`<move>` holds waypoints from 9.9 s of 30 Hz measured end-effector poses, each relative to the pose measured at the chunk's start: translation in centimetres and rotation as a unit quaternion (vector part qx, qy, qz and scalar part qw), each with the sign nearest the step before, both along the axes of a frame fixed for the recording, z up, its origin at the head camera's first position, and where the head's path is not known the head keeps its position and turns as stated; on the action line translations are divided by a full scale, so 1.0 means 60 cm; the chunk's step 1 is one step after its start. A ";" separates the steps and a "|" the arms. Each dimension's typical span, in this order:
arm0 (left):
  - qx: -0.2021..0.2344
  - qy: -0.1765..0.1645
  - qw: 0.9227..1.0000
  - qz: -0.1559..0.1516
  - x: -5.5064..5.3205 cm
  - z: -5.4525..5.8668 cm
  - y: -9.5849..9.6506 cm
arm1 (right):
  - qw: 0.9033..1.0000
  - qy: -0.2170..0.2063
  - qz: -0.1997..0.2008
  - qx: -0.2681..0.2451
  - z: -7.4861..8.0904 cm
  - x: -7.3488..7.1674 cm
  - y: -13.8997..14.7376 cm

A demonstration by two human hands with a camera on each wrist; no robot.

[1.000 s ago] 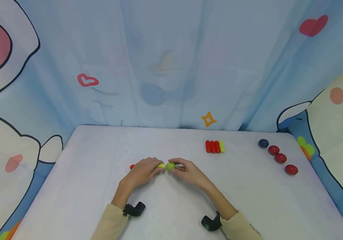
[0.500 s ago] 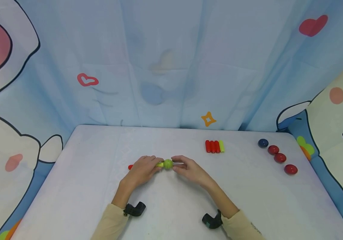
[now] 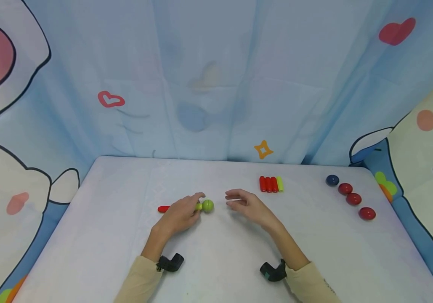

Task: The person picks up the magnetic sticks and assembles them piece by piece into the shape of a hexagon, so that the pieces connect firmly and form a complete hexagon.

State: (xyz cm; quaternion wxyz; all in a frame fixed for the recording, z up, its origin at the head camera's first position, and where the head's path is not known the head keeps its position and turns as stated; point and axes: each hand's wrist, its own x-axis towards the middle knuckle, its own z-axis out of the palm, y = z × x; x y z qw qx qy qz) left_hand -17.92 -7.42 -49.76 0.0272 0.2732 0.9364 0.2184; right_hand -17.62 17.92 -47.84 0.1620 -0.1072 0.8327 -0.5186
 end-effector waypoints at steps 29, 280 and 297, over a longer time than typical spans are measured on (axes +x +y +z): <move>-0.028 0.012 0.999 -0.009 -0.003 -0.014 -0.004 | 1.000 -0.004 -0.009 -0.023 0.010 -0.014 0.039; 0.032 0.024 0.999 0.032 -0.007 -0.023 -0.010 | 0.951 0.037 -0.261 0.162 -0.001 -0.049 0.287; 0.023 0.030 0.999 0.033 -0.007 -0.026 -0.013 | 0.937 0.062 -0.292 0.181 -0.010 -0.087 0.327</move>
